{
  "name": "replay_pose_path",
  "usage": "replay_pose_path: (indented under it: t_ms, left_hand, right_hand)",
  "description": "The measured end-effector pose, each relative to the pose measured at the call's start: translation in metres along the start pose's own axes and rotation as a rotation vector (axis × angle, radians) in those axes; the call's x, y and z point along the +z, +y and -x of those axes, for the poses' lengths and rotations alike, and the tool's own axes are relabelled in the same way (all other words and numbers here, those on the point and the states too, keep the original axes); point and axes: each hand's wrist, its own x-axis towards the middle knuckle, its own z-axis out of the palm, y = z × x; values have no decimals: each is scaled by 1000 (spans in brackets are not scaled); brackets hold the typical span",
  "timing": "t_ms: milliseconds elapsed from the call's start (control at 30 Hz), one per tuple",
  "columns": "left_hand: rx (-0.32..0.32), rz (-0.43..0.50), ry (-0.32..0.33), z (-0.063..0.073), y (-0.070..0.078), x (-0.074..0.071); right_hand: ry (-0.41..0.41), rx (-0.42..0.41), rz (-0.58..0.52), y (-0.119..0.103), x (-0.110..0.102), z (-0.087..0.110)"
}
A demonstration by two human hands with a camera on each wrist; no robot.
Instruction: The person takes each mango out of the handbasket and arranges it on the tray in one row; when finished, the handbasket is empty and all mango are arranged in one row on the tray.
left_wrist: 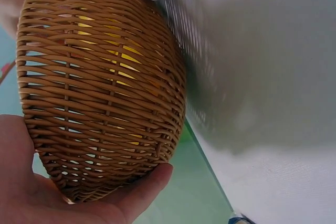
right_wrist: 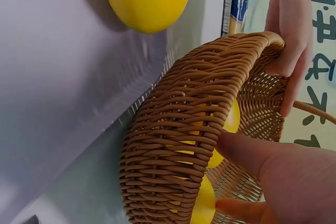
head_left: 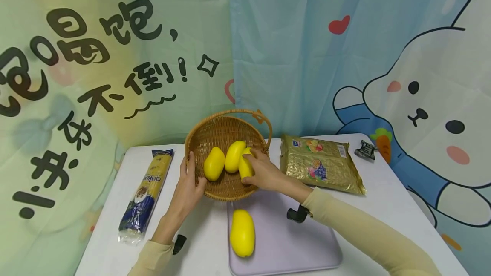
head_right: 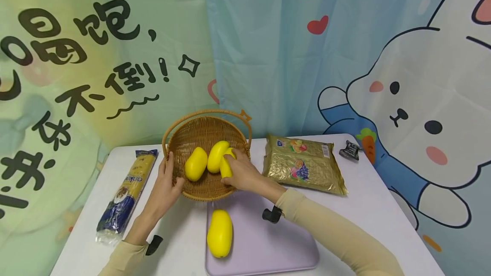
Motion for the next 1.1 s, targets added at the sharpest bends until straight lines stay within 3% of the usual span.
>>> replay_pose_path:
  t_ms: [200, 533, 800, 1100]
  left_hand:
    - [19, -14, 13, -2, 1, 0]
    - [-9, 12, 0, -1, 2, -1]
    - [-19, 10, -1, 0, 2, 0]
    - [-20, 15, 2, -1, 0, 0]
  right_hand:
    - [15, -45, 42, 3, 2, -9]
    - [-30, -36, 83, 1, 3, -13]
    - [-1, -98, 133, 5, 7, -14]
    - [49, -130, 108, 9, 9, -17]
